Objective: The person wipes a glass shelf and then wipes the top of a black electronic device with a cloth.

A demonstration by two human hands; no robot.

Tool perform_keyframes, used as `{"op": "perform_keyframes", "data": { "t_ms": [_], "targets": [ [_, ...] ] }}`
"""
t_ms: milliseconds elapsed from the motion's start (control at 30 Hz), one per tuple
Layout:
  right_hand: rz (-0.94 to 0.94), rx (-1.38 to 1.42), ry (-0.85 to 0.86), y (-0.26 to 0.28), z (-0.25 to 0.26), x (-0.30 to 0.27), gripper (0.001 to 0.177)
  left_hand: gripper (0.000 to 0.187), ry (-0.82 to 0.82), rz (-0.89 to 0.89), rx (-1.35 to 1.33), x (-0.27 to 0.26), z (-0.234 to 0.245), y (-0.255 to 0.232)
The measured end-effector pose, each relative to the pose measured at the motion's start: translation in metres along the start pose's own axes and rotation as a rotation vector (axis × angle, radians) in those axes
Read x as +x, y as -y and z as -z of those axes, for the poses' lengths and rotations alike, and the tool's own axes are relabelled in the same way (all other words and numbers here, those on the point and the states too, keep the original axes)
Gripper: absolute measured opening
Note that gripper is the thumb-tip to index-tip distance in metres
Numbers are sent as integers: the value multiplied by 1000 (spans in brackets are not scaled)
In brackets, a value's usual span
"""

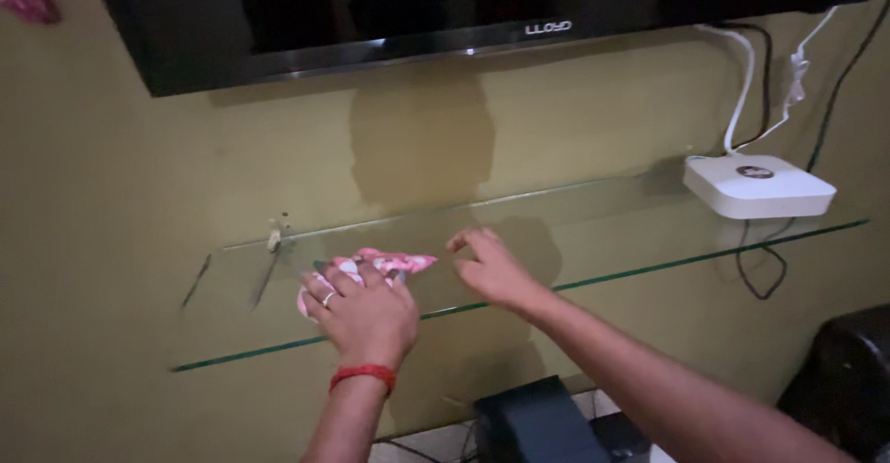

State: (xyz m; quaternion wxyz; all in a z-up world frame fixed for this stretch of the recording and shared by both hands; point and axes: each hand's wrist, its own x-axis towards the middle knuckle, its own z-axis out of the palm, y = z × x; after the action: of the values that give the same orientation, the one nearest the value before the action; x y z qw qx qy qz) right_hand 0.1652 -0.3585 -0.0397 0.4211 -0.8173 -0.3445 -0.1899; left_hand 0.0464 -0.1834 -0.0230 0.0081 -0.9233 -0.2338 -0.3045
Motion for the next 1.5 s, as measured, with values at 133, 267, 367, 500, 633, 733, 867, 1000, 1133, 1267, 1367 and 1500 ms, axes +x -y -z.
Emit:
{"op": "perform_keyframes", "data": {
  "t_ms": [133, 267, 367, 500, 633, 733, 867, 1000, 1133, 1267, 1367, 1500],
  "targets": [
    [42, 87, -19, 3, 15, -3, 31, 60, 156, -45, -142, 7, -11, -49],
    [-15, 76, -62, 3, 44, -2, 28, 67, 241, -198, -258, -23, 5, -118],
    [-70, 56, -29, -5, 64, -1, 27, 72, 129, -295, -337, -29, 16, -132],
    [-89, 87, 62, -25, 83, -2, 29, 50, 425, -316, -292, -16, 29, -106],
    [-117, 118, 146, -45, 82, 3, 35, 53, 215, -240, -236, -7, 25, -99],
    [12, 109, 155, -49, 77, 9, 38, 52, 136, -278, -178, -8, 17, -125],
    [72, -62, 149, -38, 87, 12, 42, 61, 238, -238, -241, -16, 14, -176],
    [-66, -231, 177, -34, 111, 11, 41, 58, 158, -275, -275, -29, 20, -193],
    [-182, -337, 349, -45, 131, 1, 42, 58, 446, -244, -109, -14, 30, -166],
    [46, -388, 213, -57, 140, -21, 45, 57, 391, -173, -56, -1, 14, -158],
    [7, -390, 218, -58, 151, -31, 43, 57, 285, -215, -87, 2, -2, -186],
    [-35, -354, 142, -59, 175, -37, 41, 51, 317, -269, -157, -12, -9, -245]
  ]
}}
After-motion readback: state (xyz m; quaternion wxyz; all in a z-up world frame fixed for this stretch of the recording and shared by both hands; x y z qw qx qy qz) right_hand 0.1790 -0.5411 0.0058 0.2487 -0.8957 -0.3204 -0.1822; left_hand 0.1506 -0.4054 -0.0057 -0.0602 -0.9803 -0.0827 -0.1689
